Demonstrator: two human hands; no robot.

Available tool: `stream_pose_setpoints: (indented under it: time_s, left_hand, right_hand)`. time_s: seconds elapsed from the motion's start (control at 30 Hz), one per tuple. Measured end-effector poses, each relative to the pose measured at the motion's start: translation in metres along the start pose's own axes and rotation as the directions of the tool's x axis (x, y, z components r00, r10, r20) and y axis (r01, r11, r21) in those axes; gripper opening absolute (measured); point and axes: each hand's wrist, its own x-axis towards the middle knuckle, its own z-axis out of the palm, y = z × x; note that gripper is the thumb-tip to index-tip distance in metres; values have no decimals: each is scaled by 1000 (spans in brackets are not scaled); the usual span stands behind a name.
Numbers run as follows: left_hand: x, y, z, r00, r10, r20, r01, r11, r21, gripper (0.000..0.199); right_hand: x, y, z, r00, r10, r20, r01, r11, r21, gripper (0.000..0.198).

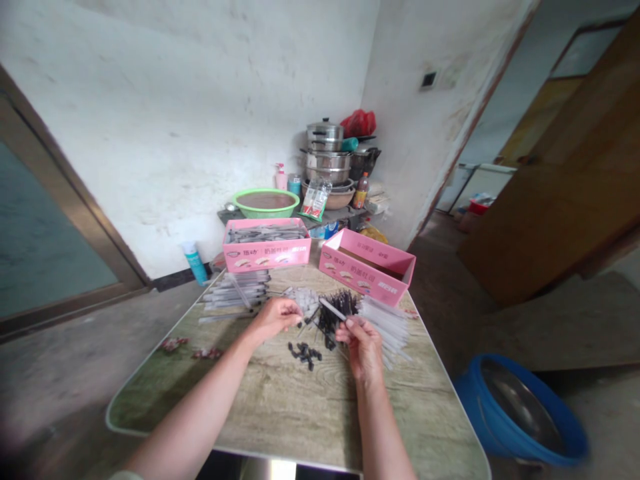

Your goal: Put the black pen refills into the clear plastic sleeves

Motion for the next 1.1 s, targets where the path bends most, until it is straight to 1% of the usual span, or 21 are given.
stream_pose_setpoints:
  time_s: [0.03, 0.07, 0.13, 0.2, 0.27, 0.33, 0.57, 0.9, 1.1]
  left_hand:
    - [0, 3, 1, 1000, -27, -2, 27, 988, -152, 18]
    - [-1, 6, 2, 999, -46, 1, 45, 958, -284, 24]
    - [-2, 10, 2, 998, -66, 11, 64, 882, -467, 31]
    - [-3, 13, 1, 997, -80, 13, 73, 818, -570, 34]
    - [-4, 13, 0, 996, -87, 11, 75, 778, -623, 35]
    - [-4, 14, 0, 996, -92, 3, 73, 768, -636, 36]
    - [-4, 14, 3, 997, -81, -12, 59, 819, -570, 34]
    - [-4, 16, 4, 997, -78, 0, 65, 830, -555, 34]
    - [-4, 17, 6, 994, -105, -13, 82, 840, -537, 36]
  right_hand:
    - [-1, 0, 1, 1000, -4, 15, 5, 1000, -20, 26]
    - [-2, 0, 2, 999, -9, 31, 10, 999, -39, 25]
    - [-4, 0, 5, 998, -12, 64, 17, 997, -74, 25]
    - [-6, 1, 7, 996, -6, 87, 15, 995, -101, 25]
    - [-7, 2, 9, 995, -2, 98, 14, 992, -123, 24]
    - [-8, 3, 11, 995, 0, 99, 14, 990, -138, 24]
    - [-8, 4, 13, 995, -4, 99, 21, 984, -175, 25]
    - [-8, 5, 13, 995, -9, 102, 27, 984, -178, 25]
    - [-8, 5, 13, 994, -13, 104, 33, 981, -191, 25]
